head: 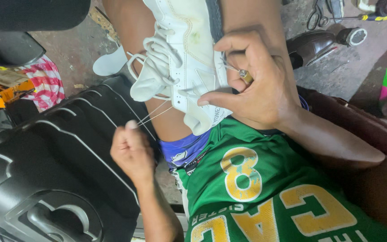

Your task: The person is repairing a white sneaker by hand-sewing the sole to the upper part. They use a needle and thread to stitch along the seam, pulling the thread tight after each stitch to secure the sole.

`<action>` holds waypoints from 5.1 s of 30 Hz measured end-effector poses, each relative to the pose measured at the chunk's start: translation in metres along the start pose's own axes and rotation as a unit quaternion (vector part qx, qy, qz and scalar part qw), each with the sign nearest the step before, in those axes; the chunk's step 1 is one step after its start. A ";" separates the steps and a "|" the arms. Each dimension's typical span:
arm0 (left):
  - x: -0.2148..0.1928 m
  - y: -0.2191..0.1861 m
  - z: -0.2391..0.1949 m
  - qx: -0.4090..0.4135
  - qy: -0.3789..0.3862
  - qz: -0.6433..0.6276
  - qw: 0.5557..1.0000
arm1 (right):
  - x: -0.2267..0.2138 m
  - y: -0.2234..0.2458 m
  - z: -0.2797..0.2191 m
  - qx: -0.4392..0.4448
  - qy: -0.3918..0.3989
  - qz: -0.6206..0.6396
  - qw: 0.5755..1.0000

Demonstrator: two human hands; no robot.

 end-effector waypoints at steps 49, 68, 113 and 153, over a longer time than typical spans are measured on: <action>0.096 -0.060 0.003 0.174 0.113 0.064 0.976 | -0.047 -0.003 0.009 -0.232 0.004 -0.201 0.952; 0.098 -0.059 0.006 0.140 0.152 0.002 0.978 | -0.043 0.011 0.018 -0.266 -0.017 -0.170 0.949; 0.097 -0.079 0.010 0.196 0.189 0.093 0.958 | 0.024 -0.018 0.006 -0.180 -0.050 0.034 0.982; 0.108 -0.076 0.014 -0.019 0.255 -0.045 0.966 | -0.032 0.003 -0.005 -0.110 -0.036 -0.126 0.985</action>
Point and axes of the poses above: each hand's wrist, its own z-axis towards the middle knuckle, its own x-axis out of the palm, y = z × x, the point moved 5 cm from there along z, towards the middle knuckle, and after that the axes turned 1 degree about y, right-handed, at the moved point
